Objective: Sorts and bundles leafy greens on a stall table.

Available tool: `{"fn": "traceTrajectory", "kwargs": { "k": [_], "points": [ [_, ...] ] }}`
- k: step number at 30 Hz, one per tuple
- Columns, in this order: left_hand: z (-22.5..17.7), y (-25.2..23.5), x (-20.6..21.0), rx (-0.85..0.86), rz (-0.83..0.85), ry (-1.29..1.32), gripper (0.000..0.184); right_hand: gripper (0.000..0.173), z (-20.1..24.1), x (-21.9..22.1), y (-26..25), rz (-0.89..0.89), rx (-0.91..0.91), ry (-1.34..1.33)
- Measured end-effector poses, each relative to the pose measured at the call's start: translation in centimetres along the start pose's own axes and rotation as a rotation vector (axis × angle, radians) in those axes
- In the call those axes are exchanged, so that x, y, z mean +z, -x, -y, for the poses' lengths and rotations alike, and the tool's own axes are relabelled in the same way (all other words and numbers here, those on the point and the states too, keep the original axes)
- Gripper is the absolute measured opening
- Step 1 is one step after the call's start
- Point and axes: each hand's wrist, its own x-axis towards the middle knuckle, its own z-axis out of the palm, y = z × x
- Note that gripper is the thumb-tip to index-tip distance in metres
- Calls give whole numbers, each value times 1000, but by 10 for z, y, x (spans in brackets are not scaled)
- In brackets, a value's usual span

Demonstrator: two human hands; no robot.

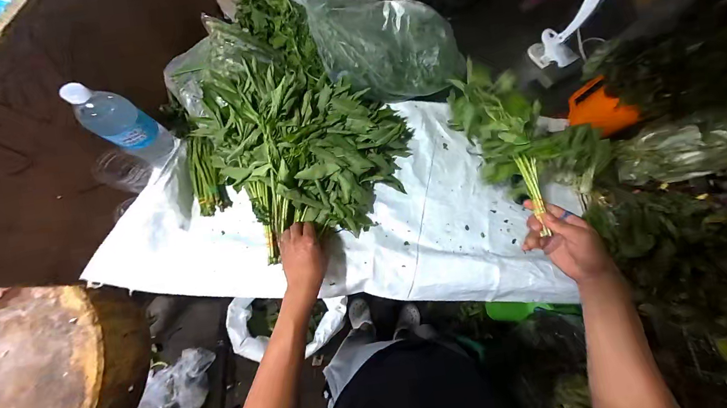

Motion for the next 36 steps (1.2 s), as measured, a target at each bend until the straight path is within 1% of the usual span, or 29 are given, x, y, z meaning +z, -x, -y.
{"fn": "traceTrajectory", "kwargs": {
  "k": [2,5,7,9,10,11,13,14,15,16,17,18,19,20,22,24,25,27,28,30,31,32,34,36],
  "points": [
    [4,1,6,-15,-61,-6,42,37,-8,-1,7,-35,-1,-14],
    [19,-1,4,-4,-179,91,40,33,1,9,34,-10,-59,-136],
    [31,1,-1,-20,-193,130,41,33,-5,8,54,-28,-61,-226],
    [41,1,-9,-49,-144,94,44,35,-21,2,64,-96,-9,-230],
    [42,0,-13,-55,-111,57,43,35,-30,-1,65,-168,35,-171],
    [41,-1,-17,-58,-83,22,40,35,-40,-3,66,-267,94,-45],
    [43,-1,-16,-43,-59,-45,33,38,-59,-1,68,-479,216,346],
    [45,-3,-13,-26,-59,-82,31,43,-62,2,70,-535,236,513],
    [44,-6,-13,-17,-46,-105,30,46,-61,8,71,-576,214,611],
    [42,-10,-18,-33,-9,-108,32,45,-57,18,71,-600,175,651],
    [38,-14,-28,-71,37,-84,35,43,-52,33,71,-587,140,654],
    [34,-16,-41,-119,73,-39,38,42,-49,52,69,-528,115,640],
    [28,-17,-56,-168,112,29,41,42,-48,73,65,-430,97,608],
    [22,-16,-71,-212,161,121,41,41,-50,95,61,-312,79,555],
    [13,-10,-94,-245,223,306,37,36,-59,147,49,-37,55,422],
    [8,3,-111,-216,213,486,34,37,-59,201,39,252,78,369],
    [6,13,-118,-181,181,628,31,38,-52,225,38,384,105,389],
    [0,37,-131,-98,112,971,24,40,-33,261,40,591,144,432],
    [-2,48,-135,-58,85,1141,22,40,-27,272,43,662,142,428],
    [-5,61,-134,-9,51,1439,24,40,-23,283,49,724,120,381],
    [-7,64,-130,4,44,1512,26,40,-23,286,52,717,97,339],
    [-8,64,-125,22,44,1531,29,39,-23,288,55,688,66,286],
    [-10,62,-113,73,56,1472,25,40,-22,292,59,606,-25,201],
    [-16,61,-103,114,100,1428,23,42,-18,296,57,534,-103,186]
  ]
}}
